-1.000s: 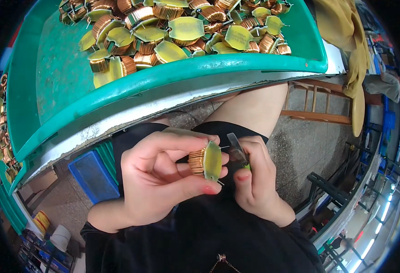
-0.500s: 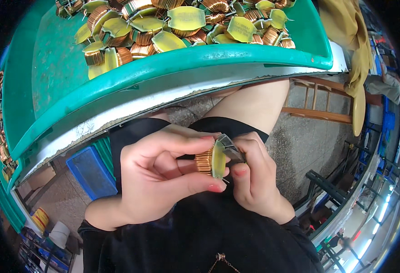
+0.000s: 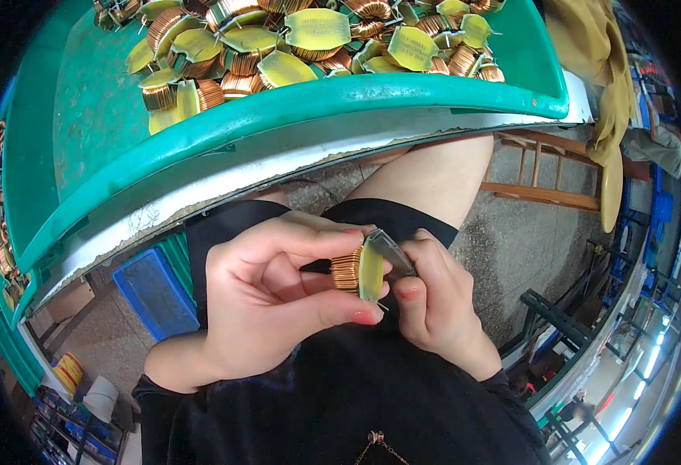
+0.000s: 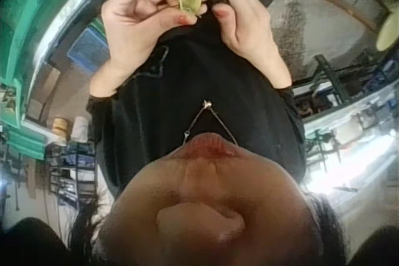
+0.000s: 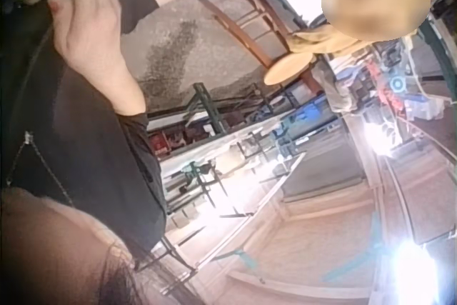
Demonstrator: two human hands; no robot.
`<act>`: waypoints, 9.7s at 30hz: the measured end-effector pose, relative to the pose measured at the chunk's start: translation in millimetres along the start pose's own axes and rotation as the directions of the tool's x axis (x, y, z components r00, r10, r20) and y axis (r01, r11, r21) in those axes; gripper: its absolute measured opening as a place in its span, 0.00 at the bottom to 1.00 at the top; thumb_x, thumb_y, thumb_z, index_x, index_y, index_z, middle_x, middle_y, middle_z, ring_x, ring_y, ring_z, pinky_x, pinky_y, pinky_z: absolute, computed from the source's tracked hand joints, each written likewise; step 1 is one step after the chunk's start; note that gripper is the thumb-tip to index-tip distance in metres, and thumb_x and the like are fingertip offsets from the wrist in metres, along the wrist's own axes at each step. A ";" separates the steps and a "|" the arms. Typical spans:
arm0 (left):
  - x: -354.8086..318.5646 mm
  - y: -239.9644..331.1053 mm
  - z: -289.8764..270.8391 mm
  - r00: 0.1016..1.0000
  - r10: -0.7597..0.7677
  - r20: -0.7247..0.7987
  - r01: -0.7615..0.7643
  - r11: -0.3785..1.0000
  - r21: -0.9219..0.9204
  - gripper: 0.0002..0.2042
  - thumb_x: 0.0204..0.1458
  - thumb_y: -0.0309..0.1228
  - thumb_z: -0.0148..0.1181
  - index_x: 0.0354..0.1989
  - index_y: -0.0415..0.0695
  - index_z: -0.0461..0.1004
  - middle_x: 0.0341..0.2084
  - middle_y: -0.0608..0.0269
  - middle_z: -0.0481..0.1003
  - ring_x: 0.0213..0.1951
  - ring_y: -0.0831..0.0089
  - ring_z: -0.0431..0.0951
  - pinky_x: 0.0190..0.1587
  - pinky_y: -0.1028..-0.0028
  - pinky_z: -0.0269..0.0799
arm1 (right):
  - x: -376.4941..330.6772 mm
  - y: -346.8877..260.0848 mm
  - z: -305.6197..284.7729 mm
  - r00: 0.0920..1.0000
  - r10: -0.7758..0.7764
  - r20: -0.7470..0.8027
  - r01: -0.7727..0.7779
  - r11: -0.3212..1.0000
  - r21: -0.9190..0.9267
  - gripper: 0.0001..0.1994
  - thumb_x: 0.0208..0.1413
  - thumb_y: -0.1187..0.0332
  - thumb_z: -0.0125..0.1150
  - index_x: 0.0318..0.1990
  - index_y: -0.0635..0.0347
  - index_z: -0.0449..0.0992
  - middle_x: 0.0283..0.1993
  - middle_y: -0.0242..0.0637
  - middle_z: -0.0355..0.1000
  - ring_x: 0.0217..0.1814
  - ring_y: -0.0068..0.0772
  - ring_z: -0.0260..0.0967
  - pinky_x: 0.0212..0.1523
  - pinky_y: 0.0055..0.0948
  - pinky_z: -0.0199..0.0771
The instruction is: Trimming and scraping excess material from small brass components using a pair of scissors on a factory workbench.
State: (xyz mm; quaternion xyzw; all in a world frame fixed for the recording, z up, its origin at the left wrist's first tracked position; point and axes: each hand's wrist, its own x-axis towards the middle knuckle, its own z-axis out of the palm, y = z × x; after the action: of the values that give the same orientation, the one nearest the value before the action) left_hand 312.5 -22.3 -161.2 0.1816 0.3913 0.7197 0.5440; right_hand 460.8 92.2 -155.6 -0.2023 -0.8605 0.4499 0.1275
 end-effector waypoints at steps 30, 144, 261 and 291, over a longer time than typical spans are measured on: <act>10.9 -6.2 1.6 0.990 -0.143 -0.016 0.124 0.902 -0.414 0.17 0.50 0.19 0.57 0.49 0.33 0.64 0.44 0.43 0.71 0.39 0.61 0.77 0.45 0.70 0.75 | -2.3 7.0 -8.5 0.957 0.256 -0.135 -0.231 0.958 0.172 0.08 0.53 0.70 0.52 0.37 0.65 0.66 0.29 0.41 0.63 0.28 0.38 0.59 0.33 0.30 0.63; 12.3 -26.1 1.7 0.981 0.187 0.048 -0.190 0.980 0.061 0.21 0.38 0.08 0.61 0.45 0.33 0.70 0.44 0.50 0.68 0.44 0.64 0.74 0.48 0.70 0.76 | 0.8 20.0 -16.3 0.977 -0.213 -0.025 0.187 0.903 -0.387 0.16 0.53 0.56 0.55 0.30 0.63 0.68 0.26 0.37 0.61 0.24 0.35 0.56 0.28 0.30 0.62; 6.6 -26.9 -3.4 0.947 0.320 0.015 -0.318 0.943 -0.094 0.26 0.34 0.06 0.63 0.46 0.34 0.67 0.46 0.45 0.70 0.43 0.61 0.75 0.46 0.70 0.75 | 8.3 14.9 13.6 0.962 -0.178 -0.209 0.066 0.889 -0.453 0.16 0.59 0.59 0.45 0.34 0.67 0.67 0.29 0.43 0.64 0.27 0.38 0.59 0.32 0.32 0.64; 3.1 -26.7 -2.0 0.976 0.210 -0.060 -0.218 0.960 -0.178 0.24 0.34 0.05 0.60 0.43 0.35 0.68 0.48 0.45 0.68 0.45 0.60 0.74 0.45 0.69 0.76 | 5.8 10.4 9.2 0.970 -0.196 -0.145 0.156 0.956 -0.247 0.21 0.60 0.54 0.44 0.36 0.68 0.68 0.32 0.45 0.66 0.32 0.42 0.62 0.37 0.35 0.66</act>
State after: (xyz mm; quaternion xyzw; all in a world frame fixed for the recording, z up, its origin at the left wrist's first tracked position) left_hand 327.2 -17.4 -183.3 0.1573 0.3126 0.8108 0.4692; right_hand 454.3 93.6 -169.1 -0.1754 -0.9082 0.3136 0.2147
